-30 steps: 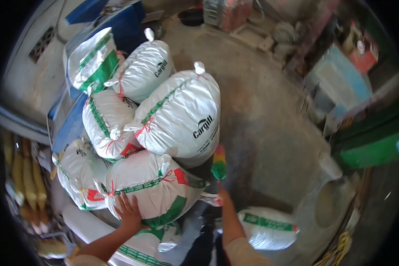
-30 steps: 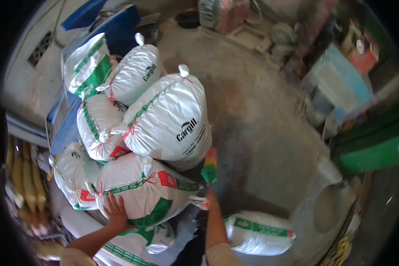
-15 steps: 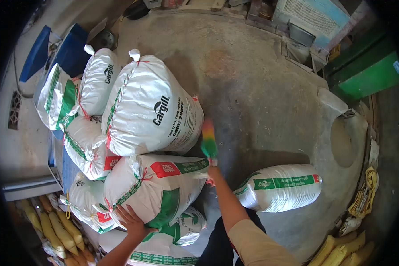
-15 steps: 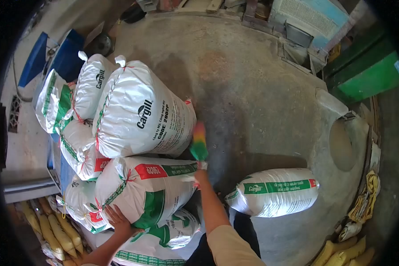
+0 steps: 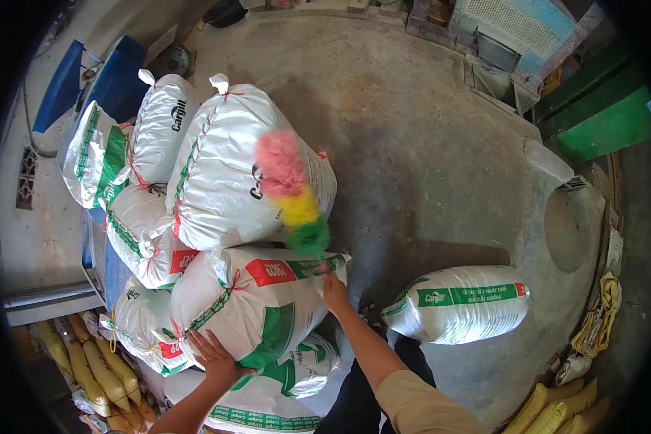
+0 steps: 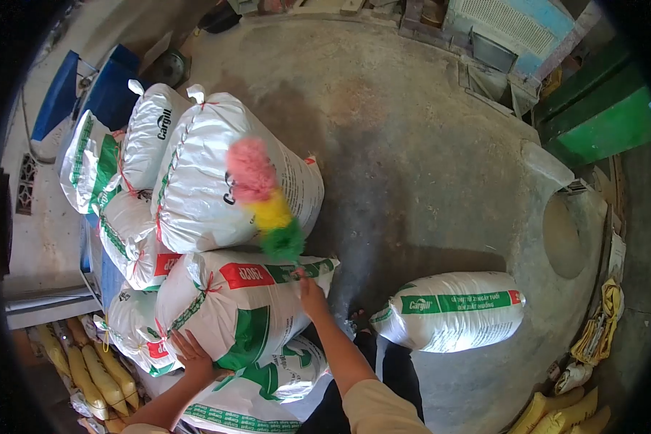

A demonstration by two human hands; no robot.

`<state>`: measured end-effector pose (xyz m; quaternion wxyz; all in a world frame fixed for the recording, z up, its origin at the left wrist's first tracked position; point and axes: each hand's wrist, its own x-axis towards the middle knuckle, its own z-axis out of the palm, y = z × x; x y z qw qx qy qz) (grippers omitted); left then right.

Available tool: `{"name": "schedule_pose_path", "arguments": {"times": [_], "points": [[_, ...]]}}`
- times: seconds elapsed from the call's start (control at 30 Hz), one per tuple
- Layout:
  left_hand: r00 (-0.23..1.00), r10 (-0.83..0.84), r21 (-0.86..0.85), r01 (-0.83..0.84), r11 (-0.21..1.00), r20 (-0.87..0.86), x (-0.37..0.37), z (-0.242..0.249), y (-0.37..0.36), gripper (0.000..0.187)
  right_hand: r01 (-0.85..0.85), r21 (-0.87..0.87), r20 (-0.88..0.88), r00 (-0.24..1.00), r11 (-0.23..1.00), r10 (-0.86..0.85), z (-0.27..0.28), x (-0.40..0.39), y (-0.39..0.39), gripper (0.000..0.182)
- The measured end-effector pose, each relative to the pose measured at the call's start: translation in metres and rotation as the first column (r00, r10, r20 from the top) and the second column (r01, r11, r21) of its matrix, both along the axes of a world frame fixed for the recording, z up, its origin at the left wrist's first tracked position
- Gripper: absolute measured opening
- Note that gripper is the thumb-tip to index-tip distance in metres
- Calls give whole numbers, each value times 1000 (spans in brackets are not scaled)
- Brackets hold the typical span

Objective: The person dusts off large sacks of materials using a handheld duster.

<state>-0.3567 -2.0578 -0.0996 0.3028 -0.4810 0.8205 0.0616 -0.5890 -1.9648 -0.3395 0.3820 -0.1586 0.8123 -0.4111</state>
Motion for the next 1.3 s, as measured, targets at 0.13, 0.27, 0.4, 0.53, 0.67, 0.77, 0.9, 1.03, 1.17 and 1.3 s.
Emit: {"name": "schedule_pose_path", "arguments": {"times": [0.13,0.27,0.4,0.53,0.67,0.77,0.9,1.03,1.17,1.3], "points": [[1000,-21,-32,21,999,10,1,-1,1,150,66,317,342,922,946,-179,-100,-1,20,52],[1000,-15,-48,14,999,-24,1,-2,1,150,106,185,216,966,977,-146,-47,-13,26,52],[1000,-20,-60,20,998,-13,-2,0,3,151,251,-72,374,904,965,-207,-6,-9,26,50],[999,-35,-77,32,997,-28,-1,0,4,151,214,154,406,877,965,-259,28,-48,29,46],[997,-65,-101,69,993,42,0,-3,4,153,101,296,412,884,950,-222,42,-57,37,43],[999,-42,-81,44,996,27,-2,-2,3,153,243,-30,359,908,970,-217,41,-32,50,40],[999,-34,-89,34,995,-1,-4,2,4,153,-21,-114,-131,991,993,6,-28,-12,92,37],[999,7,-65,-9,998,-34,-5,4,4,151,-289,309,-193,914,906,357,-40,-39,134,40],[1000,13,-68,-13,998,-7,-8,7,4,150,-204,263,-70,971,943,230,24,-41,144,39],[1000,22,-72,-22,997,2,-11,8,5,150,-192,156,-131,968,969,213,59,-50,164,35]]}}
